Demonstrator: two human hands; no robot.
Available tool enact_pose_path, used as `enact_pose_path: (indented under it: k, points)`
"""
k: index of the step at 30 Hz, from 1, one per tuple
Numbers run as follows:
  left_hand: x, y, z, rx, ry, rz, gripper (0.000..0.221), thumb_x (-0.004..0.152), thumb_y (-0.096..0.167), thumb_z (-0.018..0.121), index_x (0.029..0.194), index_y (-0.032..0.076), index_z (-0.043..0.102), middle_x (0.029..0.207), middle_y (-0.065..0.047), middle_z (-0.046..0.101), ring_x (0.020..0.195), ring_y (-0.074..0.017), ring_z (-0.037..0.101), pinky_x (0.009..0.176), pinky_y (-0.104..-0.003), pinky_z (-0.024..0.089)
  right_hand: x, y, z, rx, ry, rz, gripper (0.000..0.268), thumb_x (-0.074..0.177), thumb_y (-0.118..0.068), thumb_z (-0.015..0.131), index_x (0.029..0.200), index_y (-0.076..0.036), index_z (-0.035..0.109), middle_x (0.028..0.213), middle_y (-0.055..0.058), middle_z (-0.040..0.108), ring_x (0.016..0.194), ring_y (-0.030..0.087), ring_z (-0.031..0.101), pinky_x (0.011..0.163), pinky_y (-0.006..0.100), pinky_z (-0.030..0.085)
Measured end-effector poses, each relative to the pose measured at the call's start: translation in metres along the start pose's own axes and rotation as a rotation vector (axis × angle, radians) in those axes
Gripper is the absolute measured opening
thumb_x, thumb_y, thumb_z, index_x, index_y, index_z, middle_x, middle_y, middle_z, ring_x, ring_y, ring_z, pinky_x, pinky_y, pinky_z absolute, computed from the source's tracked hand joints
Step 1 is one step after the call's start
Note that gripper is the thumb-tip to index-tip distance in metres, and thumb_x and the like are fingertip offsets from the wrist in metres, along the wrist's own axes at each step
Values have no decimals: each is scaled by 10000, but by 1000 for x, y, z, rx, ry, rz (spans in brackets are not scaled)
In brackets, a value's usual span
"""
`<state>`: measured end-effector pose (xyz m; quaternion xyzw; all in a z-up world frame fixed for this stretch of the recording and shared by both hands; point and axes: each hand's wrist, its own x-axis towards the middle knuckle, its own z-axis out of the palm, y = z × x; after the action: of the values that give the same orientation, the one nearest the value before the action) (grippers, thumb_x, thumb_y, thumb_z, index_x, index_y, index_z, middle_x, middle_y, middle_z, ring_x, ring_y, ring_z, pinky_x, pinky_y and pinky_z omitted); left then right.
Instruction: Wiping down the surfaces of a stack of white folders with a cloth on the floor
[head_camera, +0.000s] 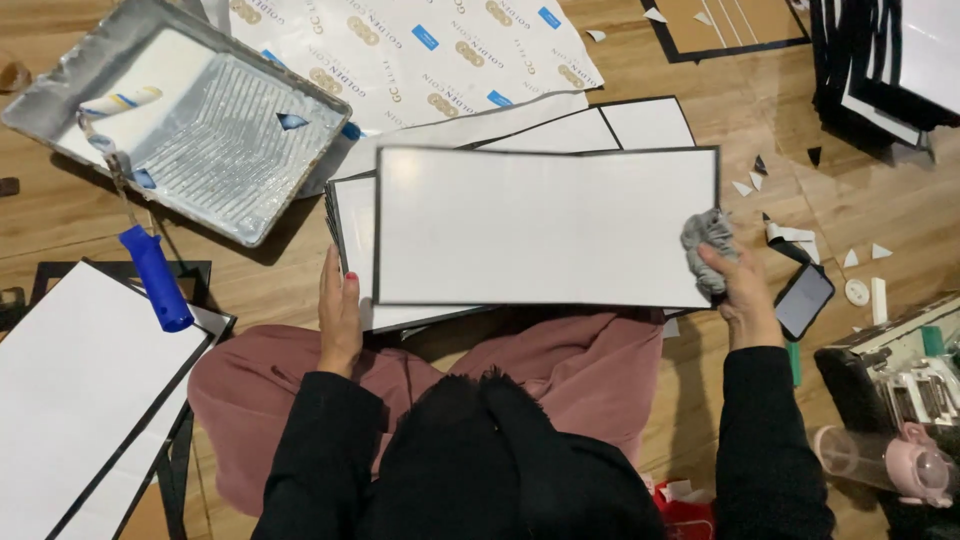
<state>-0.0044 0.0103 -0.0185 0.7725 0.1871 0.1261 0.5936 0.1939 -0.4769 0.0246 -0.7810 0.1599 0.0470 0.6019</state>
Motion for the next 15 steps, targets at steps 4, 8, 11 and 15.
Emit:
enact_pose_path:
  k: [4,8,11,15]
  points:
    - [0,-2,6,106,56,94,715,890,487,240,1355,-54,197,1405,-258,221,1295,-380,233,1044,-415,192,-7,2,-39,329,98,-129,206,841,-84,590,1045,-71,572,902,-18,624,677,38,577,571,116,452]
    - [0,2,8,169,43,139,672,911,420,277,1351,-77,174,1406,-270,208,1299,-383,226,1050,-408,187,39,61,-71,518,305,-96,244,836,-92,604,1077,-71,574,918,-11,636,752,52,618,649,131,496]
    - [2,7,9,140,-18,99,769,910,538,262,1407,-20,82,1402,-305,152,1305,-434,164,1064,-515,109,99,140,-92,472,577,120,485,789,-314,793,1154,-120,539,1042,75,616,948,194,640,783,344,555]
    - [0,3,10,150,-23,74,780,905,550,250,1408,-16,62,1401,-306,150,1305,-429,167,1065,-513,115,85,161,-57,259,676,226,597,880,-240,699,1264,26,326,1244,180,449,1175,261,470,961,441,431]
